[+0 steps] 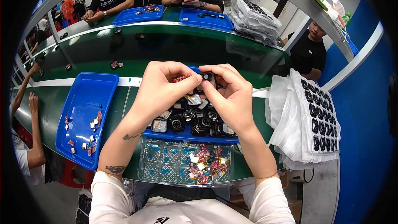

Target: Manually assembling small electronic modules by inserting small chips/sensors into housing units at a factory production line.

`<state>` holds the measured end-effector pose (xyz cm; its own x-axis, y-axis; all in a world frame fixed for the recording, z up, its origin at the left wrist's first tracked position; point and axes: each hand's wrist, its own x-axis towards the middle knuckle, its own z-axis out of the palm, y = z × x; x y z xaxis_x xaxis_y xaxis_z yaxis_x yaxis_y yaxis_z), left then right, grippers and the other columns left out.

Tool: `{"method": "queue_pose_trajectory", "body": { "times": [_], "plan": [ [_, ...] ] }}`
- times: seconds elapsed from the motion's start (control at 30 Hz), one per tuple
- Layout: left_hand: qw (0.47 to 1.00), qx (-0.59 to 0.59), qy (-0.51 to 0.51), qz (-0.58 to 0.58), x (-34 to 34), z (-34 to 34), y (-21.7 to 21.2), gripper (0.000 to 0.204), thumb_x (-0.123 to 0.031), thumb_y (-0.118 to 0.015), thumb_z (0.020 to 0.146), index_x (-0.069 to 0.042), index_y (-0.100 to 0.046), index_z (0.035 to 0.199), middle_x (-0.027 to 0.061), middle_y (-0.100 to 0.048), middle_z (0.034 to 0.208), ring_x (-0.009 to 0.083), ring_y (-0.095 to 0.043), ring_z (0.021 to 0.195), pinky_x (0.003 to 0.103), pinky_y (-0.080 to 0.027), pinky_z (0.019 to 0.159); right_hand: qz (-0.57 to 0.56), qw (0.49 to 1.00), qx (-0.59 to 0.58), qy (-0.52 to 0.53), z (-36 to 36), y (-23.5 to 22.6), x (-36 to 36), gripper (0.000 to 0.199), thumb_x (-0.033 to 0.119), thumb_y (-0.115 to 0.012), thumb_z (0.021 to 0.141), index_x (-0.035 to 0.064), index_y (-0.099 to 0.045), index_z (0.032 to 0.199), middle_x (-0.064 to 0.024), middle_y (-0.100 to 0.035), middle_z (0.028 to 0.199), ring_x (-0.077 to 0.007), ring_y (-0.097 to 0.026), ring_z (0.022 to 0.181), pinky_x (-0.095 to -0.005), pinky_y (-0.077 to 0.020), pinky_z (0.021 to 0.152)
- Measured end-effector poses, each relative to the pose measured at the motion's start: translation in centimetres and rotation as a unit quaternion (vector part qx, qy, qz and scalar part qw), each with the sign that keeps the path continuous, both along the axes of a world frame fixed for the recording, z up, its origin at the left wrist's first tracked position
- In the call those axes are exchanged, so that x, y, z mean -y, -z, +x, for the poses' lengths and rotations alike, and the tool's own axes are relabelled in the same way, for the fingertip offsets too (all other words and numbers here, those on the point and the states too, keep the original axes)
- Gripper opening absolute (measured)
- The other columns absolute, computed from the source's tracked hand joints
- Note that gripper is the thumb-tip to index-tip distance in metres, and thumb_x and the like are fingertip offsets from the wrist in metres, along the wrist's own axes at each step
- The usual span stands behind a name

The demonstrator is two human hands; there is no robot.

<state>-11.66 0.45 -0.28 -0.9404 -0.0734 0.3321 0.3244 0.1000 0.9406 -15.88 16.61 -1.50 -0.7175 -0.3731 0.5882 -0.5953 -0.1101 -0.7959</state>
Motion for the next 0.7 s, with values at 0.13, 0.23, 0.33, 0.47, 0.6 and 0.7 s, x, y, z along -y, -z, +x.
{"method": "queue_pose_trajectory", "body": {
  "times": [0.13,0.23,0.33,0.47,0.6,0.7],
  "plan": [
    [0.999,0.012,-0.025,-0.019,0.1,0.1,0.1,0.011,-0.008,-0.069,0.083,0.003,-0.07,0.083,0.0039,-0.066,0.071,0.006,-0.058,0.063,0.019,-0.046,0.058,0.015,0.999,-0.031,0.002,0.0,0.1,0.1,0.023,-0.003,-0.063,0.084,-0.0031,-0.065,0.106,-0.008,-0.059,0.099,-0.0108,-0.061,0.08,-0.0198,-0.0549,0.061],
    [0.998,-0.011,-0.05,-0.049,-0.2,0.0,0.3,0.012,-0.009,-0.07,0.083,0.003,-0.07,0.083,0.0036,-0.066,0.071,0.0055,-0.058,0.063,0.018,-0.045,0.058,0.003,0.999,-0.052,0.005,0.0,0.0,0.0,0.022,-0.002,-0.064,0.084,-0.0033,-0.066,0.106,-0.0082,-0.06,0.098,-0.0117,-0.061,0.079,-0.0201,-0.0551,0.062],
    [0.997,-0.01,-0.058,-0.043,-0.4,0.0,0.5,0.017,-0.011,-0.069,0.081,0.006,-0.07,0.084,0.0048,-0.066,0.069,0.0046,-0.058,0.063,0.02,-0.047,0.057,0.0,0.998,-0.063,0.024,-0.2,0.2,0.0,0.019,-0.001,-0.064,0.085,-0.0034,-0.067,0.103,-0.008,-0.06,0.096,-0.0119,-0.062,0.078,-0.0202,-0.0551,0.063],
    [0.999,-0.018,-0.029,0.001,-0.8,0.4,0.1,0.016,-0.011,-0.071,0.081,0.005,-0.071,0.087,0.0069,-0.068,0.072,0.0065,-0.062,0.066,0.021,-0.049,0.06,-0.034,0.998,-0.049,0.02,-0.3,0.1,-0.3,0.017,-0.002,-0.064,0.084,-0.0034,-0.068,0.101,-0.008,-0.061,0.096,-0.0115,-0.063,0.079,-0.0197,-0.0539,0.064],
    [0.998,-0.017,-0.039,-0.048,-0.5,0.6,-0.3,0.01,-0.006,-0.071,0.083,0.003,-0.07,0.087,0.005,-0.068,0.077,0.0069,-0.063,0.072,0.019,-0.05,0.065,-0.051,0.998,0.006,0.02,-0.6,-0.2,-0.9,0.016,-0.003,-0.064,0.084,-0.003,-0.068,0.099,-0.0073,-0.061,0.096,-0.0104,-0.063,0.081,-0.0203,-0.0526,0.069],
    [0.997,-0.021,-0.044,-0.056,-0.6,0.7,-0.3,0.01,-0.006,-0.071,0.083,0.003,-0.07,0.087,0.0049,-0.068,0.078,0.0067,-0.063,0.072,0.019,-0.05,0.066,-0.083,0.994,0.074,-0.015,-0.5,-0.4,-0.9,0.016,-0.002,-0.064,0.084,-0.0029,-0.067,0.1,-0.006,-0.062,0.095,-0.01,-0.063,0.082,-0.0217,-0.0528,0.072]
  ]
}}
